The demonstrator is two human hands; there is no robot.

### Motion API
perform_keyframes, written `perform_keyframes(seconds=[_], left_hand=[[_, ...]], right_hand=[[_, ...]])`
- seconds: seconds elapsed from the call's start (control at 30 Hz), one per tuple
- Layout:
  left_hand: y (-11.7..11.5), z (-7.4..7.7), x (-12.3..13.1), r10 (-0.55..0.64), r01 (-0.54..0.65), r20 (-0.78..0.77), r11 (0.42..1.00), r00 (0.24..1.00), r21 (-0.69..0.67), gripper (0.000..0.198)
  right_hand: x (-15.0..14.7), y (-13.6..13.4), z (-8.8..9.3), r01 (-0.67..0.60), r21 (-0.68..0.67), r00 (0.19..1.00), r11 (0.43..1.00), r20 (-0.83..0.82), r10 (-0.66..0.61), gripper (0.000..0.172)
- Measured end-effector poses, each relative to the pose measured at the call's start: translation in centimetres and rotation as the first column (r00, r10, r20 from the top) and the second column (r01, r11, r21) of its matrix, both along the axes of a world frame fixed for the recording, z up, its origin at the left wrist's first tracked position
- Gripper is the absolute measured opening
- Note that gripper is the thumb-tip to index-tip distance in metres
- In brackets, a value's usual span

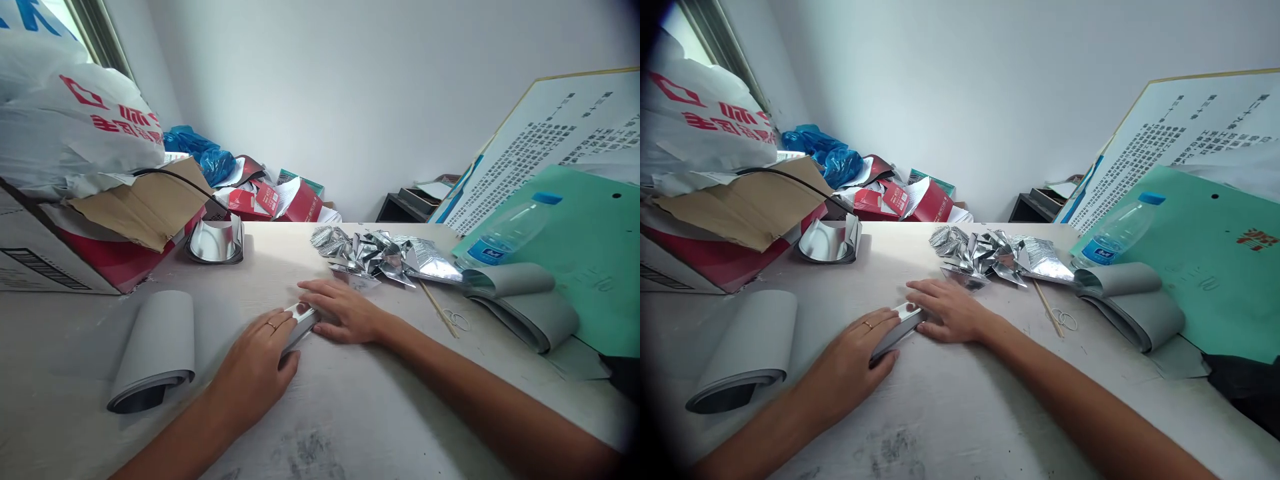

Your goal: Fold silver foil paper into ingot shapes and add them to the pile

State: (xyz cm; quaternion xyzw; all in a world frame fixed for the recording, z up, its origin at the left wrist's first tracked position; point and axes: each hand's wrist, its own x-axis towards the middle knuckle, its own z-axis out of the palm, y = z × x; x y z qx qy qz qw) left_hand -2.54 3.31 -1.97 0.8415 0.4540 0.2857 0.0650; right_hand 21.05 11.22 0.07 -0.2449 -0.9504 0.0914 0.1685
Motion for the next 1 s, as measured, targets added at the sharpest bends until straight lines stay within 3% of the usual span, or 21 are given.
perform_keyframes(seconds=[0.07, 0.27, 0.33, 0.4, 0.43, 0.47, 0.53, 0.6, 0.73, 1.0], left_hand=[[0.0, -0.2, -0.1, -0.007, 0.007, -0.010, 1.000, 1.000, 0.009, 0.041], [-0.2, 0.0, 0.0, 0.008, -0.008, -0.006, 1.000, 1.000, -0.028, 0.039], [-0.1, 0.1, 0.0, 0.012, -0.011, 0.015, 0.998, 1.000, -0.060, 0.035], [0.1, 0.1, -0.1, 0.006, -0.003, 0.036, 0.997, 0.999, -0.075, 0.032], [0.3, 0.1, -0.2, 0.003, 0.001, 0.046, 0.997, 0.999, -0.074, 0.032], [0.6, 0.1, -0.3, -0.003, 0.007, 0.052, 0.997, 0.999, -0.075, 0.032], [1.0, 0.3, -0.5, -0.005, 0.010, 0.067, 0.997, 0.998, -0.082, 0.033], [1.2, 0.5, -0.7, -0.005, 0.012, 0.078, 0.995, 0.997, -0.096, 0.034], [1.2, 0.9, -0.6, -0.030, 0.038, 0.095, 0.995, 0.995, -0.088, 0.033], [0.9, 0.8, -0.2, 0.036, -0.011, 0.156, 0.988, 0.987, -0.156, 0.036]], right_hand=[[0.0, -0.6, -0.3, 0.052, -0.007, 0.997, 0.999, -0.056, -0.052, 0.040], [-0.1, -2.9, -0.4, 0.126, -0.148, 0.983, 0.981, -0.116, -0.143, 0.052], [-0.2, -2.4, 0.1, 0.136, -0.282, 0.969, 0.950, -0.162, -0.187, 0.051], [-0.2, -1.4, 0.8, 0.099, -0.518, 0.946, 0.850, -0.216, -0.242, 0.044], [-0.2, -0.8, 1.1, 0.063, -0.668, 0.936, 0.742, -0.219, -0.276, 0.035], [-0.2, -0.3, 1.4, 0.058, -0.756, 0.905, 0.652, -0.236, -0.354, 0.032], [-0.3, 0.3, 1.6, 0.074, -0.814, 0.862, 0.576, -0.239, -0.448, 0.030], [-0.6, 0.2, 1.5, 0.099, -0.802, 0.851, 0.589, -0.238, -0.468, 0.029], [-1.0, -0.9, 1.1, 0.122, -0.728, 0.852, 0.675, -0.272, -0.447, 0.021], [-1.1, -1.2, 1.4, 0.140, -0.692, 0.881, 0.708, -0.239, -0.407, 0.020]])
